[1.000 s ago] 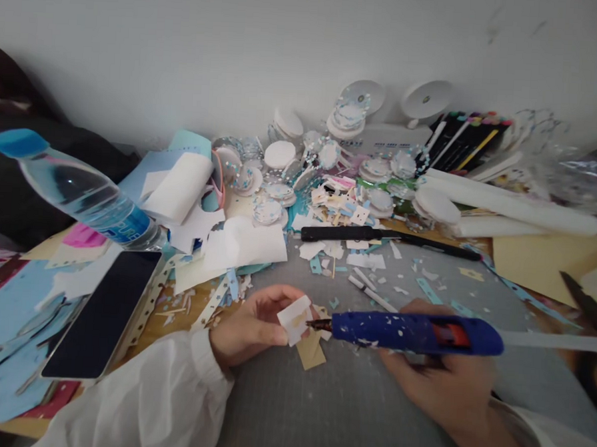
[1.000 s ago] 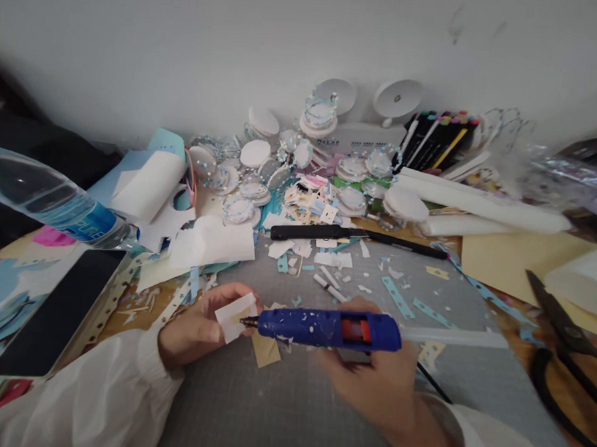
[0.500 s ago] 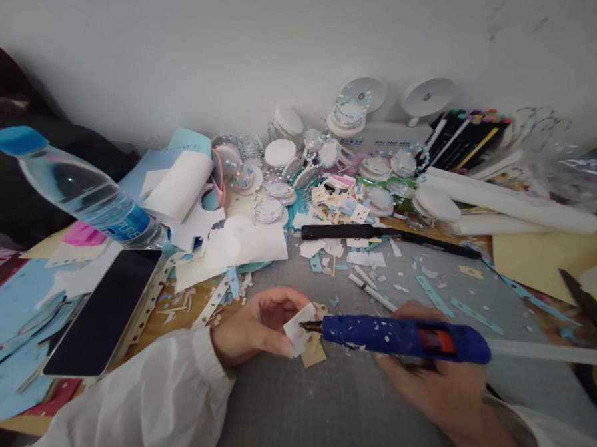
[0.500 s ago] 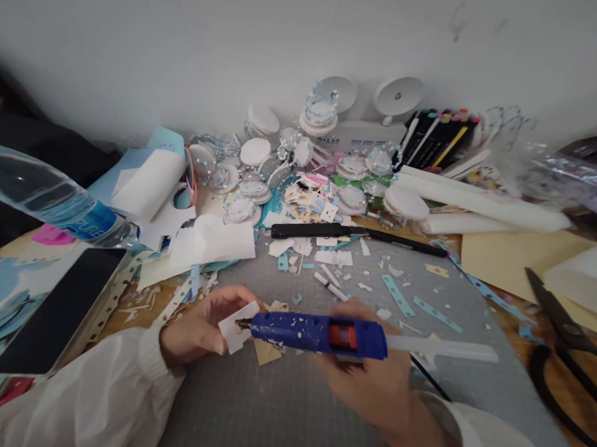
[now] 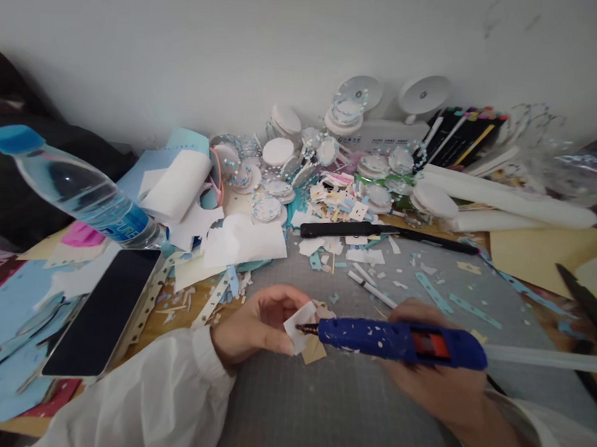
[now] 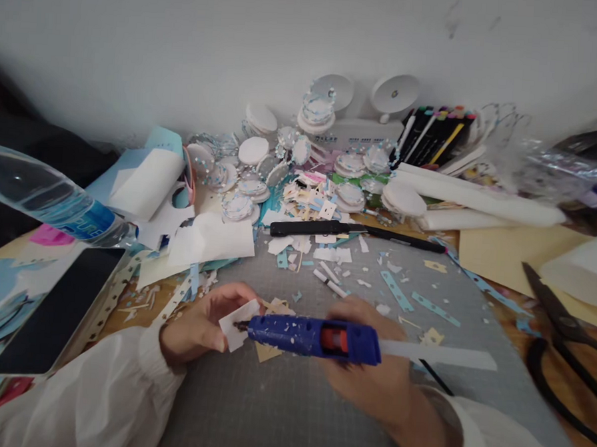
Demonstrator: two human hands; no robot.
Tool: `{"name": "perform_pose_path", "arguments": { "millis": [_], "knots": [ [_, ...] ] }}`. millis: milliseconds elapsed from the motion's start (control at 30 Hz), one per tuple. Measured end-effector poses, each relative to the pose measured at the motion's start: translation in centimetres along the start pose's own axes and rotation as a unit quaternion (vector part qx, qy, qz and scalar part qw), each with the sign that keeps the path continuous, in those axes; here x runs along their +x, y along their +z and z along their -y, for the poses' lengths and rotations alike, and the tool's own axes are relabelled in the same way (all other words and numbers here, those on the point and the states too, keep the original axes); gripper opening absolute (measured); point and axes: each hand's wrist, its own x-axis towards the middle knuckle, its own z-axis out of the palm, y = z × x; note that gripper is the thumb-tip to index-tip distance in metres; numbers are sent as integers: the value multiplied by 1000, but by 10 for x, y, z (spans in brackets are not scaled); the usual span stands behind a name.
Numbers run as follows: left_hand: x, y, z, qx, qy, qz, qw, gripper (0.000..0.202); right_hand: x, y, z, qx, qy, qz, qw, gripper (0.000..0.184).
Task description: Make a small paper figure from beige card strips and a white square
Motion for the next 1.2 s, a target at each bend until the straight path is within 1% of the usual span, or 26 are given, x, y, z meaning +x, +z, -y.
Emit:
{"name": "perform_pose_path", "arguments": {
  "millis": [200, 333, 433, 533, 667, 967, 1067, 1200],
  "knots": [
    [-1, -1, 1, 6, -4, -1, 1000, 48, 2, -3, 3, 26, 2, -5, 1000, 14],
    [-1, -1, 0, 4, -3, 5, 1000, 47, 1, -2, 3, 24, 7, -16, 1000, 14],
    [-1, -1, 0, 0, -1, 13, 1000, 46, -1, -1, 0, 26, 1, 0, 1000, 14],
    [-1, -2, 1, 1, 6, 17, 1000, 46, -4, -1, -2, 5, 4, 16, 1000, 13],
    [-2, -3, 1, 4, 9, 13, 1000, 47, -4, -2, -4, 1, 6, 11, 1000, 13],
    [-3, -4, 0, 15, 25, -14, 999, 47, -10, -2, -10, -4, 12, 2, 1000, 15],
    [-2, -4, 0, 12, 29, -10, 999, 46, -10, -2, -11, 1, 6, 8, 1000, 14],
    [-2, -2, -1, 9, 28, 3, 1000, 45, -9, -4, -9, -5, 6, 34, 999, 9]
  ]
}}
